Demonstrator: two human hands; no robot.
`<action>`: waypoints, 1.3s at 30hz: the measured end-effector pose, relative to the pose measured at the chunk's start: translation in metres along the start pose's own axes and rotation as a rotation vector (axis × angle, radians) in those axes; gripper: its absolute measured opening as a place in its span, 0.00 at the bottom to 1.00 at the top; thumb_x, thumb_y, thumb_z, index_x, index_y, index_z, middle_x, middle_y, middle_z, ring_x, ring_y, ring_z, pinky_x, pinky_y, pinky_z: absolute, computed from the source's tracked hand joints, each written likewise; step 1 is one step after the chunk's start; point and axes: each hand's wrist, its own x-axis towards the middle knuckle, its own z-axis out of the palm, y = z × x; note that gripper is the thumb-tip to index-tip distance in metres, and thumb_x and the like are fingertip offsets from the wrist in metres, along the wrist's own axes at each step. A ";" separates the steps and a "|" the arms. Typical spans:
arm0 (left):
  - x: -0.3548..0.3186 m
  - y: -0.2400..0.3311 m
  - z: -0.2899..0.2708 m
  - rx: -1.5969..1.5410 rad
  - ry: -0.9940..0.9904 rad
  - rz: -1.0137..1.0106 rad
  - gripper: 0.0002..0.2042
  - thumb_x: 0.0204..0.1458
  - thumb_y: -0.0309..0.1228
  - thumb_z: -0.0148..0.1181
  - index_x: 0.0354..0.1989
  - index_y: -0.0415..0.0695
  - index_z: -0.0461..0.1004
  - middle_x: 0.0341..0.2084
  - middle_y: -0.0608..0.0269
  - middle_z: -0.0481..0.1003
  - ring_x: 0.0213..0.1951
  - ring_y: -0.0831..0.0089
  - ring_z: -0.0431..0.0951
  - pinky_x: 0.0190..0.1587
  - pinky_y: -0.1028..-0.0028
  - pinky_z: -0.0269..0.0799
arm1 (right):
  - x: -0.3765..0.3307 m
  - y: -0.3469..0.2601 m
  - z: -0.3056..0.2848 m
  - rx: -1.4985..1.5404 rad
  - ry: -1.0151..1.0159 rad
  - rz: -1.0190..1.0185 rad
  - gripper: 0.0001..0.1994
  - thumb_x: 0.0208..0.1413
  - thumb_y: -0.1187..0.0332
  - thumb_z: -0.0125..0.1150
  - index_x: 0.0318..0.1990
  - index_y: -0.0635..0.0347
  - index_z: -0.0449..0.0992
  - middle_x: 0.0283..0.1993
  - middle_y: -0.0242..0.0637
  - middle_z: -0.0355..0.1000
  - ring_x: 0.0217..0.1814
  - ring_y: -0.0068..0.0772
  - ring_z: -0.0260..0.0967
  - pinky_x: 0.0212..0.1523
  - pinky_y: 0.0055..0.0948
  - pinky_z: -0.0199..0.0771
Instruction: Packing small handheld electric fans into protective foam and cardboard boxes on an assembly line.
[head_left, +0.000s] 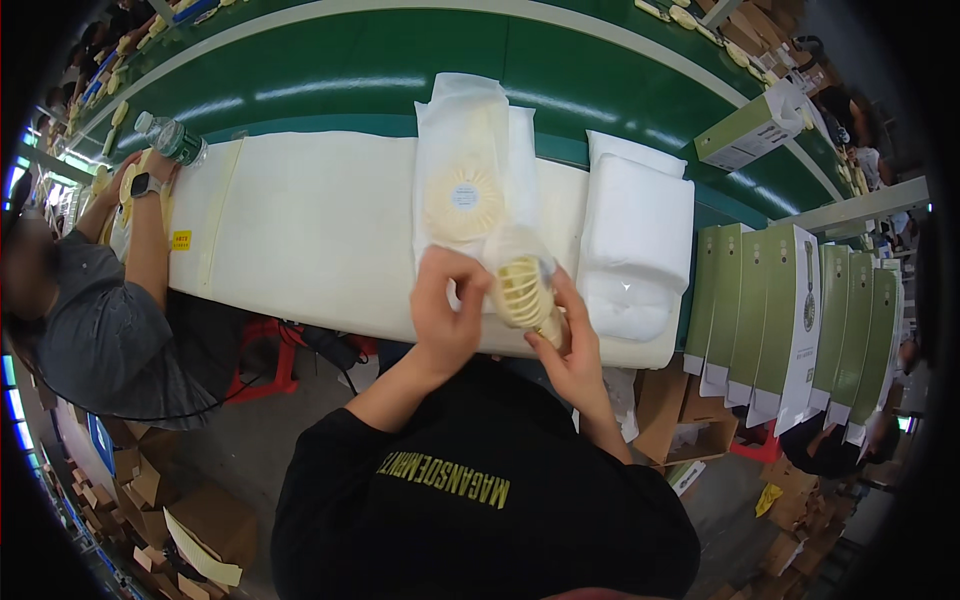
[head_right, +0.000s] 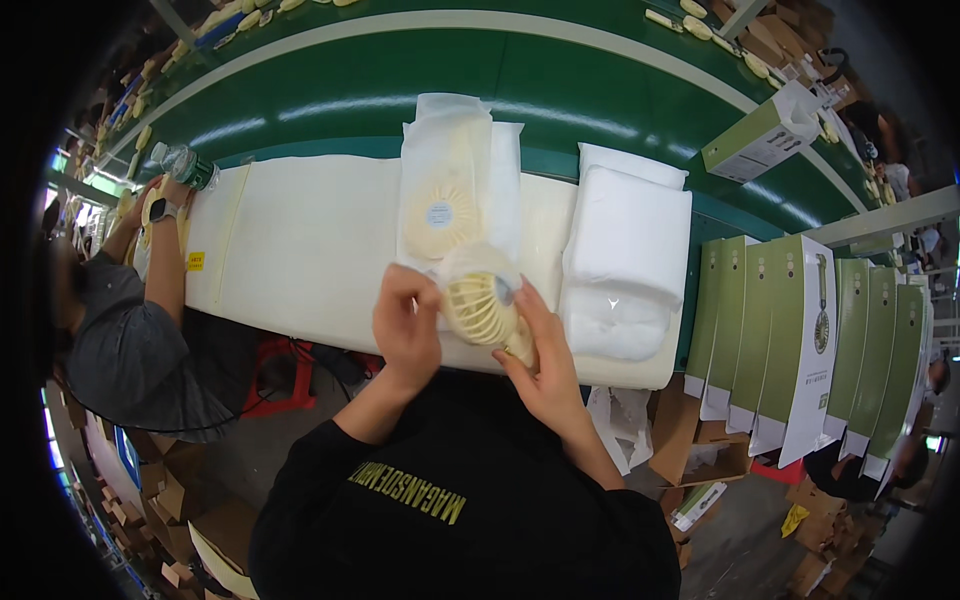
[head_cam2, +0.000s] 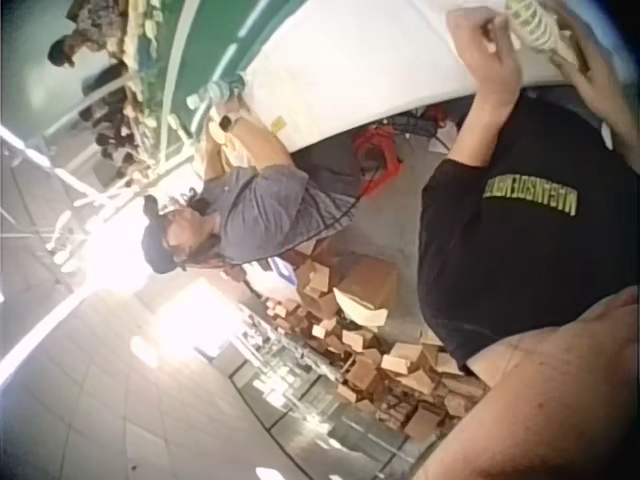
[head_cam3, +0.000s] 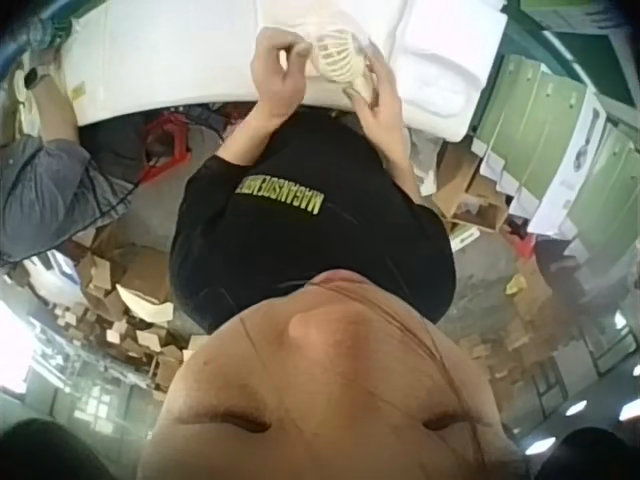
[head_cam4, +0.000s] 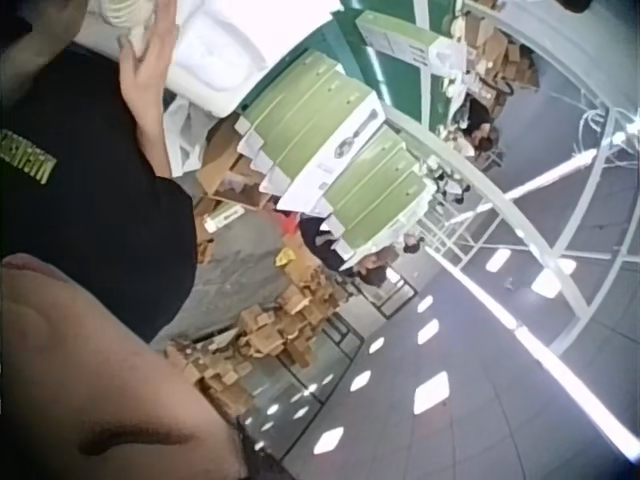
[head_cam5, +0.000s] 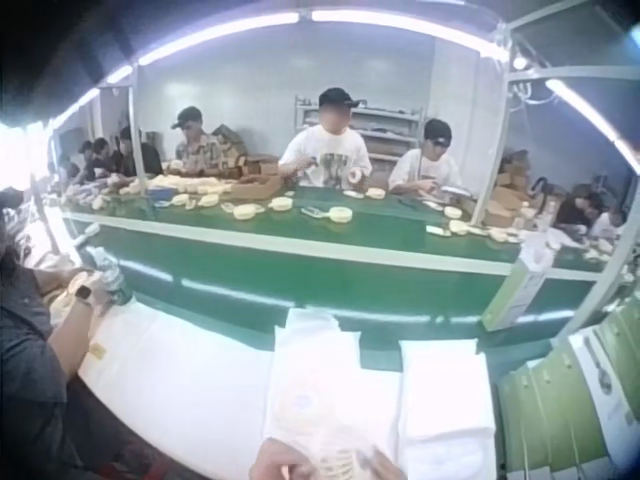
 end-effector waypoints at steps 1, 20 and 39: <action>-0.004 0.008 0.002 0.090 -0.133 0.255 0.09 0.50 0.21 0.64 0.38 0.41 0.70 0.30 0.61 0.73 0.32 0.75 0.72 0.33 0.78 0.66 | 0.001 -0.003 -0.002 -0.305 0.076 -0.104 0.33 0.58 0.77 0.55 0.70 0.64 0.50 0.60 0.45 0.63 0.58 0.34 0.65 0.51 0.30 0.71; 0.039 0.055 0.026 -0.330 -1.203 0.030 0.10 0.54 0.32 0.62 0.37 0.42 0.69 0.23 0.61 0.75 0.26 0.63 0.79 0.29 0.70 0.73 | 0.001 0.048 -0.015 -0.480 0.990 -1.231 0.32 0.59 0.71 0.53 0.68 0.66 0.47 0.64 0.57 0.60 0.66 0.54 0.60 0.66 0.52 0.56; 0.070 0.101 0.246 -0.035 -0.802 1.255 0.27 0.39 0.26 0.66 0.53 0.54 0.70 0.55 0.64 0.70 0.58 0.68 0.69 0.62 0.54 0.61 | -0.160 -0.075 -0.127 0.461 0.551 -0.808 0.29 0.66 0.46 0.39 0.62 0.62 0.52 0.46 0.42 0.65 0.49 0.38 0.67 0.49 0.36 0.72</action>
